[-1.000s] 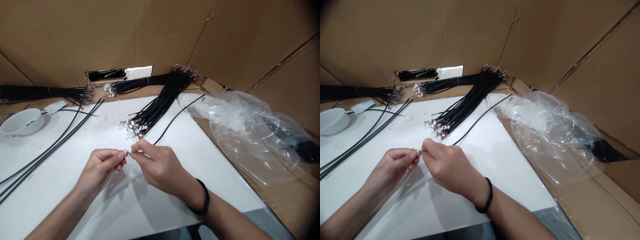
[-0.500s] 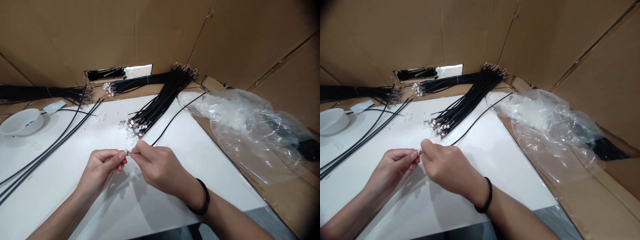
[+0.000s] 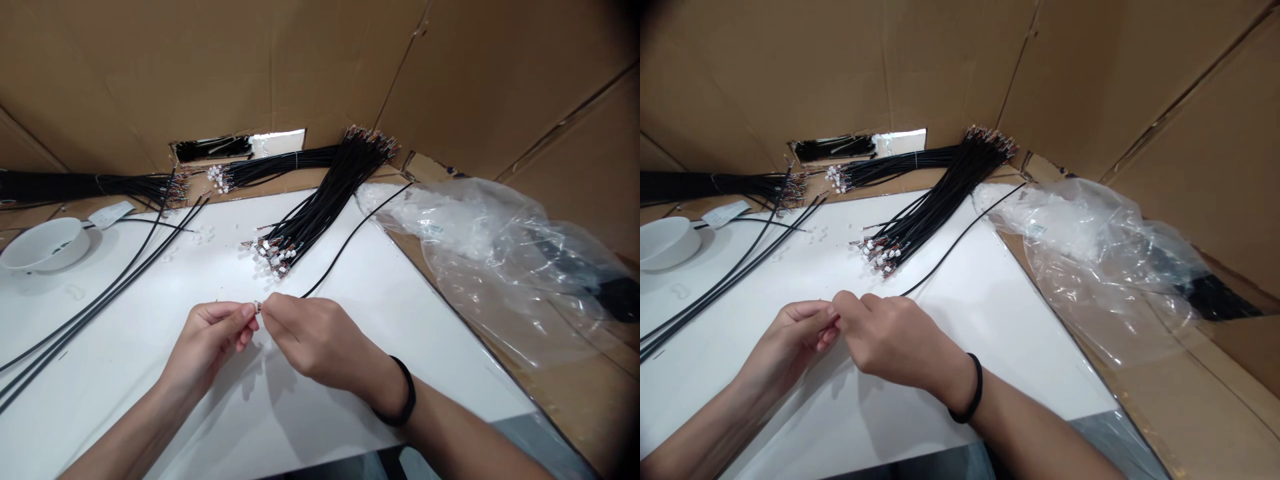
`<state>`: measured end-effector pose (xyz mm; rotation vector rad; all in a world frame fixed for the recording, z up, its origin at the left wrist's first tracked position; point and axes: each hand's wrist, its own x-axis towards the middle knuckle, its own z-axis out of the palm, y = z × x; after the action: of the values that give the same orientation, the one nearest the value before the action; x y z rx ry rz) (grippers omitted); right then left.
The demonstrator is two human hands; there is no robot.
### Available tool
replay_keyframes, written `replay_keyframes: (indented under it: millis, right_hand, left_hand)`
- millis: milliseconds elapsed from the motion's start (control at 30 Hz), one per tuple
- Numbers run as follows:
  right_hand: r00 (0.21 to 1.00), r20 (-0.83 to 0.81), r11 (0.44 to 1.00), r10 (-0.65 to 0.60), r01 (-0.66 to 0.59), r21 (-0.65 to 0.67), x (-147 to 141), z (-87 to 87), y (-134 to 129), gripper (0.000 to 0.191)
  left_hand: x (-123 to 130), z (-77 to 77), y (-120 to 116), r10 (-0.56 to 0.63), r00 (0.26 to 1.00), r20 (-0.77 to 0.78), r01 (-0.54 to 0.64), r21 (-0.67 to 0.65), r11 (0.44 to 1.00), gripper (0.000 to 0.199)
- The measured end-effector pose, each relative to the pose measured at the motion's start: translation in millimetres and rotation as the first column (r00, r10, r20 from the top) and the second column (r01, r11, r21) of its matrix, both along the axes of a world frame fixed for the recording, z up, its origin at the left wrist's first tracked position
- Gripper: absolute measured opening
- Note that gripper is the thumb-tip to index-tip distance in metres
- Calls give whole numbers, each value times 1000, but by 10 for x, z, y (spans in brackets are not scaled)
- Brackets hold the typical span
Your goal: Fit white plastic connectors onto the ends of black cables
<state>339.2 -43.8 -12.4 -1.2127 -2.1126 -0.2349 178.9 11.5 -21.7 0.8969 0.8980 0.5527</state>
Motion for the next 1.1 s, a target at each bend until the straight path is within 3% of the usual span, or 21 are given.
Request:
replay_keyframes:
  millis: [200,533,733,900,1100]
  right_hand:
    - [1000,10,1000,14,-13,-17,-1,7,-9,22]
    - [999,-4,995,47,-47,-90,9,-70,-42,17]
    - [1000,4,999,0,0,32,42,-64,3,28]
    - [985,-168,999,36,-36,8,71,-87,26,9]
    - [973,-225,999,46,-44,11,58,-104,46,8]
  left_hand:
    - [5,-20,1,21,999,26,-19,-77,997,23]
    - [58,-2,-81,77,997,8,-77,-52,996,22]
    - [51,9,-48,76,997,8,-75,-116,990,22]
    - [25,24,-17,69,997,30,-64,-126,990,22]
    - [5,49,-11,55,998,37,-50,-113,992,24]
